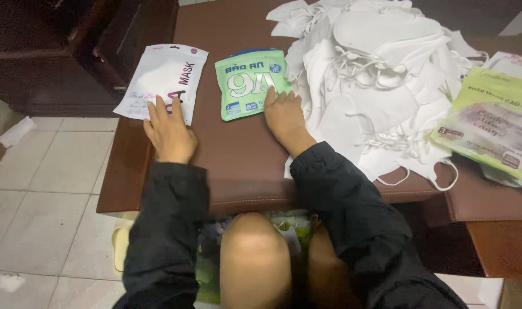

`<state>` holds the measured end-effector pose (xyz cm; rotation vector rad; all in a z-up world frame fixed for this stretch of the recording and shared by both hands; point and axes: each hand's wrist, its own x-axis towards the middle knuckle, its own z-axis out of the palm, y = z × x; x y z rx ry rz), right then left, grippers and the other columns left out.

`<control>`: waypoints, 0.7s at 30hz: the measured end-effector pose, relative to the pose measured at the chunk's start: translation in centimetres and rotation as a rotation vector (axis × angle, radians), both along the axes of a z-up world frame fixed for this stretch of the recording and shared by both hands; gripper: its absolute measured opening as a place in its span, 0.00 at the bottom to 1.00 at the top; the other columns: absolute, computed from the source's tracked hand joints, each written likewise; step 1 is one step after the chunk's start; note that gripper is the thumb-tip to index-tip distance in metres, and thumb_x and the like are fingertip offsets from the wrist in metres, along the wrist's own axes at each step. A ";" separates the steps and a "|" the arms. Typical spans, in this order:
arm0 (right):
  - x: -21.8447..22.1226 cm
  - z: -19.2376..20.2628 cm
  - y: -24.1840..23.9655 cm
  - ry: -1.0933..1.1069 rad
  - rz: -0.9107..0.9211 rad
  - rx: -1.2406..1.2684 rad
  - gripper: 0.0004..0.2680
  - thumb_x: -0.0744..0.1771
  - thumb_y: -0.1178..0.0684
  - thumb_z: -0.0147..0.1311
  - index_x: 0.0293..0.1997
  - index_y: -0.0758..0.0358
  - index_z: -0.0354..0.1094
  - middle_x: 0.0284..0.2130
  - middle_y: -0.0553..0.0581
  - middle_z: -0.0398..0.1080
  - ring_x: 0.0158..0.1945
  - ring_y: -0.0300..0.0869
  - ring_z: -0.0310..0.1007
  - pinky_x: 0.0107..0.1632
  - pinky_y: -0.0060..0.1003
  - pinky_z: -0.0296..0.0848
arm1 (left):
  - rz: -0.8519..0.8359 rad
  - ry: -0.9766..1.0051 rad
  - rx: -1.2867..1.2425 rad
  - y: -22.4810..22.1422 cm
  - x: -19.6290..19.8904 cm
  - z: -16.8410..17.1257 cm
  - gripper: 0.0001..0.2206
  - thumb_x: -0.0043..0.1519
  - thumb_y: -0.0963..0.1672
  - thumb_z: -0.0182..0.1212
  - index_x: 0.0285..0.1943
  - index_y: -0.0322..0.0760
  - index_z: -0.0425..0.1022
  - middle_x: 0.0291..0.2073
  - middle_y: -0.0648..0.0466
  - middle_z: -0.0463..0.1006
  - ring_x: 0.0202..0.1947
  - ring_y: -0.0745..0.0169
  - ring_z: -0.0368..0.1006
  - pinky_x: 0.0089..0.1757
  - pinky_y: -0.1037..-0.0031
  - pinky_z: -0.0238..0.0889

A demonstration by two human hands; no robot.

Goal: Inspecting, unfolding, and stacking face masks to prepare them for packaging.

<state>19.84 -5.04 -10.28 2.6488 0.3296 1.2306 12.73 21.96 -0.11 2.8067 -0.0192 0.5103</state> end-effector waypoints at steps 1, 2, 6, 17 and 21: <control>-0.9 1.8 0.3 0.003 -0.004 0.007 0.12 0.65 0.62 0.49 0.52 0.71 0.72 0.25 0.68 0.72 0.30 0.61 0.74 0.33 0.53 0.69 | -0.004 0.003 0.007 -0.2 0.4 0.9 0.36 0.51 0.34 0.70 0.73 0.31 0.63 0.72 0.29 0.54 0.74 0.26 0.44 0.64 0.37 0.39; -1.9 3.6 0.6 0.083 0.049 0.025 0.15 0.67 0.60 0.48 0.62 0.63 0.66 0.42 0.70 0.71 0.45 0.67 0.70 0.45 0.60 0.65 | -0.022 0.032 0.093 -0.3 0.9 1.7 0.39 0.50 0.31 0.68 0.74 0.33 0.63 0.73 0.29 0.55 0.75 0.28 0.43 0.65 0.37 0.36; -3.0 6.5 1.3 0.327 0.136 -0.023 0.20 0.72 0.58 0.41 0.76 0.51 0.50 0.68 0.68 0.61 0.68 0.70 0.59 0.62 0.68 0.60 | -0.059 0.015 0.348 1.2 5.8 -1.9 0.37 0.55 0.32 0.66 0.77 0.36 0.62 0.72 0.30 0.60 0.75 0.28 0.46 0.65 0.38 0.30; 1.1 -1.0 1.3 0.212 -0.007 -0.014 0.20 0.68 0.61 0.45 0.71 0.68 0.58 0.53 0.80 0.71 0.45 0.75 0.76 0.36 0.61 0.79 | -0.211 -0.122 0.168 0.0 2.1 -4.0 0.19 0.67 0.38 0.51 0.67 0.41 0.76 0.62 0.38 0.75 0.66 0.27 0.63 0.61 0.42 0.55; 1.8 -1.8 2.0 0.355 -0.072 -0.001 0.20 0.68 0.62 0.44 0.71 0.75 0.54 0.54 0.86 0.67 0.47 0.81 0.73 0.38 0.71 0.76 | -0.169 -0.101 0.200 -0.8 1.3 -4.4 0.20 0.66 0.39 0.52 0.68 0.40 0.75 0.64 0.38 0.74 0.67 0.25 0.61 0.61 0.41 0.53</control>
